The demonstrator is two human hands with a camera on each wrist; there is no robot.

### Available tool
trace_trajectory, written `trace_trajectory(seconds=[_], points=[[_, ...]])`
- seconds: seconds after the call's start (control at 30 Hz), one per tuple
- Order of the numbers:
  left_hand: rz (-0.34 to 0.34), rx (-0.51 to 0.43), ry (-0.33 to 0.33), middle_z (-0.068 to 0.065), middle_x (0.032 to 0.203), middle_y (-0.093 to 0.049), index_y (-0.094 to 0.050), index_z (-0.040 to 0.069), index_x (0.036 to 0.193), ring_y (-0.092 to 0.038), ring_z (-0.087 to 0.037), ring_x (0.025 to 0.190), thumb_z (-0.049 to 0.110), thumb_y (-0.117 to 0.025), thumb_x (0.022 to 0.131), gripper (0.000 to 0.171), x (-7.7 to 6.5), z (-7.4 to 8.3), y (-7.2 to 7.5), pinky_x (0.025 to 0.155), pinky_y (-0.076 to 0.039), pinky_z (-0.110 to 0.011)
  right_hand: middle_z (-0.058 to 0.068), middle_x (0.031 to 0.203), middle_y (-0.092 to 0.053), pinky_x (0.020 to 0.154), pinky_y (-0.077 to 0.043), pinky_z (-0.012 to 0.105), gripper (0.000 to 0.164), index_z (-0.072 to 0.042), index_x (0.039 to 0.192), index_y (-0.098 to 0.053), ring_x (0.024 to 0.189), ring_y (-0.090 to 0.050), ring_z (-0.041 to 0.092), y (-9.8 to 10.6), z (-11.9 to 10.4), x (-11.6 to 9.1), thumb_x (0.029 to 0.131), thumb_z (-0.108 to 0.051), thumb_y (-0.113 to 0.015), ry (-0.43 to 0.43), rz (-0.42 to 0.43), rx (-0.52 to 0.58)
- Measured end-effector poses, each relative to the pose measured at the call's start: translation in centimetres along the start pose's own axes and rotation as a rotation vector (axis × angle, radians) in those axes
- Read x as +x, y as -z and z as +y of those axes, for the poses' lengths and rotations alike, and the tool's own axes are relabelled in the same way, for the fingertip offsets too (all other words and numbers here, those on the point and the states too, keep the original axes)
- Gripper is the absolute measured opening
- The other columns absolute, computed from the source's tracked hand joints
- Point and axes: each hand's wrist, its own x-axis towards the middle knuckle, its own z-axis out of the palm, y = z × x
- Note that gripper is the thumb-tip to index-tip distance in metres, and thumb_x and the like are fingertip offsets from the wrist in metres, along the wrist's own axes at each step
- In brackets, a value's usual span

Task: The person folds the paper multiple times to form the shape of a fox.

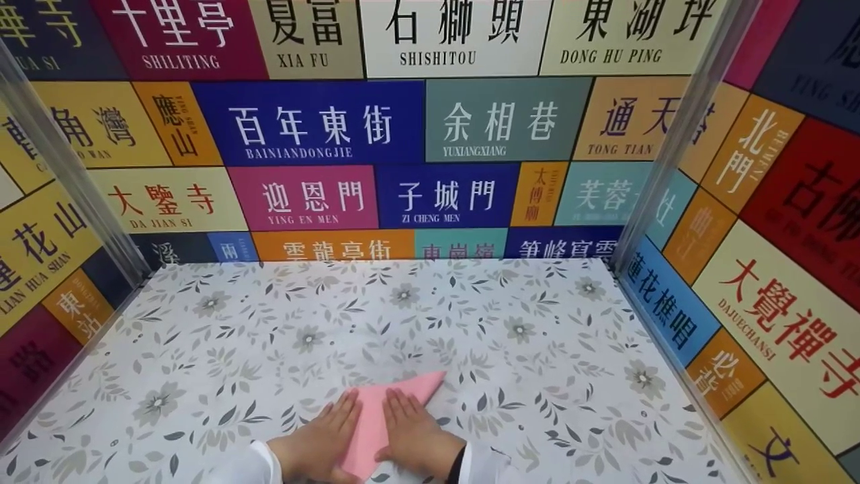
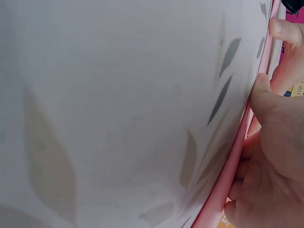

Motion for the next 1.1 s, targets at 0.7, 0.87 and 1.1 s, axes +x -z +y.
trace_trajectory(seconds=[0.7,0.87,1.1], points=[[0.018,0.023,0.019,-0.020,0.147,-0.007,-0.015,-0.001,0.140,-0.004,-0.030,0.136,0.077,-0.047,0.066,0.112,-0.2,0.3,0.1,0.109,-0.017,-0.039,0.023,0.144,-0.016,0.107,-0.018,0.044,0.083,0.007,0.136,-0.024,0.133,-0.017,0.034,0.3,1.9,-0.1,0.084,-0.056,-0.038,-0.014,0.036,0.120],[0.016,0.020,0.022,-0.019,0.147,-0.007,-0.014,-0.001,0.141,-0.003,-0.030,0.136,0.076,-0.047,0.066,0.112,-0.1,0.2,0.0,0.109,-0.017,-0.039,0.024,0.144,-0.015,0.107,-0.016,0.046,0.083,0.008,0.136,-0.022,0.133,-0.015,0.035,-0.2,3.3,0.1,0.084,-0.053,-0.041,-0.039,0.034,0.155],[0.032,0.034,0.010,-0.020,0.147,-0.008,-0.015,-0.001,0.140,-0.005,-0.031,0.135,0.076,-0.046,0.067,0.110,-0.2,0.2,0.0,0.108,-0.018,-0.040,0.024,0.144,-0.014,0.107,-0.015,0.047,0.084,0.008,0.137,-0.020,0.133,-0.014,0.035,-0.6,4.3,0.3,0.084,-0.055,-0.040,-0.037,0.020,0.187]])
